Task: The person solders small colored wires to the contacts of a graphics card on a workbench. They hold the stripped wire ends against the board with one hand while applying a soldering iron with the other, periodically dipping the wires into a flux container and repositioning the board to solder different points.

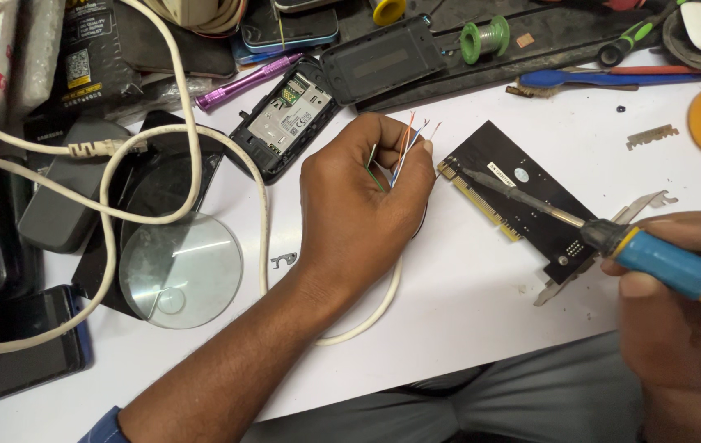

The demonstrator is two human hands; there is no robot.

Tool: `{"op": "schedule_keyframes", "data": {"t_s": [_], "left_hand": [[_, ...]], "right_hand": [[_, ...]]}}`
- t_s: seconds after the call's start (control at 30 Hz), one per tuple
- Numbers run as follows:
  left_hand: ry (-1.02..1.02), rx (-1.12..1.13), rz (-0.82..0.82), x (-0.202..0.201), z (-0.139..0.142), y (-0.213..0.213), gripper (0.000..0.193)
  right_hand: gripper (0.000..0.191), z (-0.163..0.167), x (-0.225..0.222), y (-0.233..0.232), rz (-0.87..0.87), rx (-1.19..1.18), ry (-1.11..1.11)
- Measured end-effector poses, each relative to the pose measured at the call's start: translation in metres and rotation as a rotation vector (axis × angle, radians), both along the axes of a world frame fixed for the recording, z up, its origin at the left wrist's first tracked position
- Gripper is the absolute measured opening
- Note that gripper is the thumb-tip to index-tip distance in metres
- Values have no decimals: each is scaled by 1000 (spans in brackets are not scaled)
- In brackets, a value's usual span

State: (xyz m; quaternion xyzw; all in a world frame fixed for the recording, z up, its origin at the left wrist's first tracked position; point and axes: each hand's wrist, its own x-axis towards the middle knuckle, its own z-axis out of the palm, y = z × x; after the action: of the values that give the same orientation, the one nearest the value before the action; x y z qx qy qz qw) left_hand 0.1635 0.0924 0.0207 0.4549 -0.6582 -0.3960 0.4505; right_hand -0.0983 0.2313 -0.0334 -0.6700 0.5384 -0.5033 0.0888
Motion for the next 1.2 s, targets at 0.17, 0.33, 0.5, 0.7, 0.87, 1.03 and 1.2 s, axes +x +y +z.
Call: {"op": "schedule_keyframes", "data": {"t_s": [0.17, 0.33, 0.5, 0.7, 0.87, 1.03, 1.2], "left_hand": [[-2, -26, 0, 0, 0, 0, 15], [-19, -3, -4, 0, 1, -1, 16], [-8, 8, -13, 0, 1, 0, 15], [-5, -11, -12, 0, -1, -1, 16], [-17, -9, -9, 0, -1, -1, 16], [-11, -8, -10, 0, 0, 0, 16], [-43, 3, -13, 0, 2, -1, 15]], "right_hand": [[26, -3, 0, 3, -29, 9, 0], [24, -12, 3, 6, -81, -19, -99], [24, -12, -14, 7, -198, 108, 180], [27, -26, -13, -6, -140, 114, -593], [22, -32, -21, -17, -135, 118, -895], [17, -37, -31, -19, -138, 124, -977], [21, -41, -37, -23, -169, 136, -955]]}}
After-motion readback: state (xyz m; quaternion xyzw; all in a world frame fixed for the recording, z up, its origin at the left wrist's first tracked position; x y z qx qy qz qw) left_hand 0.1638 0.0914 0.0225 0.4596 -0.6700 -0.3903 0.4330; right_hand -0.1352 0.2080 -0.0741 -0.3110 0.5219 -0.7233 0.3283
